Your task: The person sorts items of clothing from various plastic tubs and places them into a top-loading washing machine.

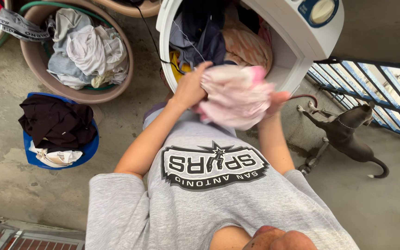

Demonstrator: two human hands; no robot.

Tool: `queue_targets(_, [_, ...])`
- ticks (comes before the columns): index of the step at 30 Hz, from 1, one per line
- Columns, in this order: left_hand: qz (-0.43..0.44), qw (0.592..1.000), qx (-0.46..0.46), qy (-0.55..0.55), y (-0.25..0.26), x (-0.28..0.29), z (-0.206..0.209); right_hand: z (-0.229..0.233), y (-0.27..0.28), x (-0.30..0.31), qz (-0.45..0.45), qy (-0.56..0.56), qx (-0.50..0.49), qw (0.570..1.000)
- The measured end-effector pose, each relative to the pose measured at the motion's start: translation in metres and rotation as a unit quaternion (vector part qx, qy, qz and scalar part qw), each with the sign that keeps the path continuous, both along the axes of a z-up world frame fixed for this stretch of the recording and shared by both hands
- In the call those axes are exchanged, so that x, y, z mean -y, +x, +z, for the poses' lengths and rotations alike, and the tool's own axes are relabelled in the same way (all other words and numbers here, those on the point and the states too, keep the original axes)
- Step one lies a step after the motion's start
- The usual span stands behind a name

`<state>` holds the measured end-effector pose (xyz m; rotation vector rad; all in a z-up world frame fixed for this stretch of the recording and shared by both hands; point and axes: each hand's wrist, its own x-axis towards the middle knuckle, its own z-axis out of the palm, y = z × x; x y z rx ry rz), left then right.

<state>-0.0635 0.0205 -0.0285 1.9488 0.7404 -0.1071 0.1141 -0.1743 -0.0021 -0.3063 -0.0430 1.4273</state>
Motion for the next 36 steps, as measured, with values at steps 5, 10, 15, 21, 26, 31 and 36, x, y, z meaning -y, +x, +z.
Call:
queue_targets(5, [0.073,0.973,0.127,-0.18,-0.039,-0.027,0.038,0.003,0.051,0.009,0.176,-0.435,0.406,0.784])
queue_targets(10, [-0.021,0.969,0.172,-0.174,-0.078,-0.032,0.121,-0.02,0.023,-0.042,0.075,-0.26,0.756,0.596])
queue_targets(15, [-0.117,0.949,0.266,-0.124,-0.112,-0.044,0.203,-0.029,-0.05,-0.176,-0.067,-0.169,0.662,0.727])
queue_targets(21, [0.018,0.937,0.336,-0.092,-0.201,-0.043,0.249,-0.04,-0.16,-0.208,0.221,0.151,0.767,0.583])
queue_targets(26, [0.205,0.944,0.249,-0.07,-0.275,-0.029,0.22,-0.05,-0.204,-0.129,0.375,0.205,0.72,0.546])
queue_targets(31, [0.364,0.926,0.047,-0.089,-0.317,-0.015,0.113,-0.055,-0.204,-0.089,0.498,0.218,0.672,0.503])
queue_targets(36, [0.393,0.896,-0.165,-0.127,-0.365,-0.004,-0.016,-0.012,-0.16,-0.16,0.577,0.233,0.53,0.576])
